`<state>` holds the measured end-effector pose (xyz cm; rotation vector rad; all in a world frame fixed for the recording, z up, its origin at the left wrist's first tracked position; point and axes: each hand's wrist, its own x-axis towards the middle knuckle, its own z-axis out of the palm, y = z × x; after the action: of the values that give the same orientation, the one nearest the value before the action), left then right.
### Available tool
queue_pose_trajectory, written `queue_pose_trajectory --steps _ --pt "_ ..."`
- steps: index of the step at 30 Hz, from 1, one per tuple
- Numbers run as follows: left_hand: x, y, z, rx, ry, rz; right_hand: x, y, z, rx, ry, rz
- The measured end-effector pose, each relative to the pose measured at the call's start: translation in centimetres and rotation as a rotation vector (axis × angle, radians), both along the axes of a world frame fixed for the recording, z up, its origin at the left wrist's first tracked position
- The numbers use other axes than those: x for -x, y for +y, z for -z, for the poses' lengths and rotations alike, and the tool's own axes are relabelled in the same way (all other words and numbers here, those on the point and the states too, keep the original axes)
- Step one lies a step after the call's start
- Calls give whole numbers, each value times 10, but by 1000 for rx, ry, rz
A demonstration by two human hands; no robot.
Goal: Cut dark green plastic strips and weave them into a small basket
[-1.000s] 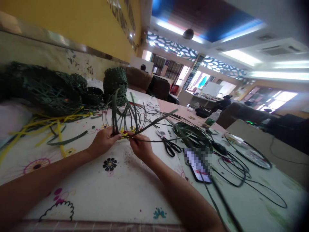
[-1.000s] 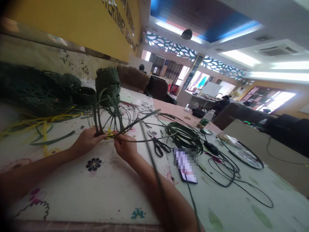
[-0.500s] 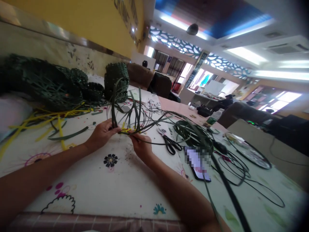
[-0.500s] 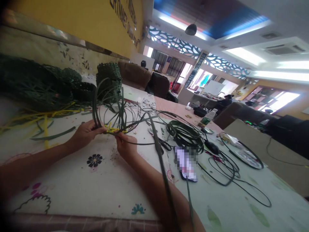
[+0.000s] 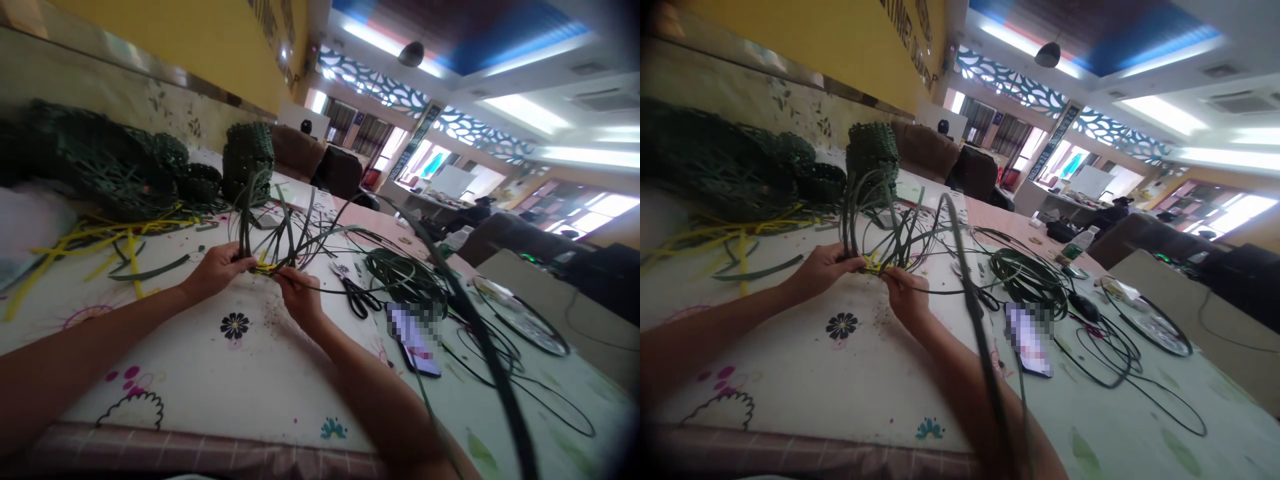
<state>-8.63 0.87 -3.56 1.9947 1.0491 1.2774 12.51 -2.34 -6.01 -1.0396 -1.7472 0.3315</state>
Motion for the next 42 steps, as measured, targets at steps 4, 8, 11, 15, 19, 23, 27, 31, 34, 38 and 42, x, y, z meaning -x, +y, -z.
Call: queue_pose_trajectory --steps 4,8,11,15,19,23,27,31,34,38,42 --pt "-3 -3 -3 84 -32 -21 0 1 -2 26 39 -19" --pt "-4 -4 -5 113 -50 -29 -2 2 -4 74 80 -56" --pt "-3 -2 -3 91 -40 -48 -2 1 -7 -9 -3 -31" --pt "-2 -1 -2 90 -50 -37 -1 -2 -10 -112 -135 18" --pt "-1 -1 -2 85 -35 -30 -1 -3 -13 -132 -278 55" --pt "-2 0 -2 134 -57 -42 -2 -1 -15 -132 -311 57" --pt "-5 0 -2 208 -134 -4 -1 2 -15 -80 -161 -20" --pt "-4 0 -2 167 -109 -23 1 4 -11 9 -7 -70" --pt "-3 2 -1 96 -49 -45 1 3 -11 25 -61 -36" --pt "-4 2 1 56 -53 -55 2 2 -15 15 -115 21" --pt "-7 1 1 102 -97 -22 4 4 -15 14 -131 62"
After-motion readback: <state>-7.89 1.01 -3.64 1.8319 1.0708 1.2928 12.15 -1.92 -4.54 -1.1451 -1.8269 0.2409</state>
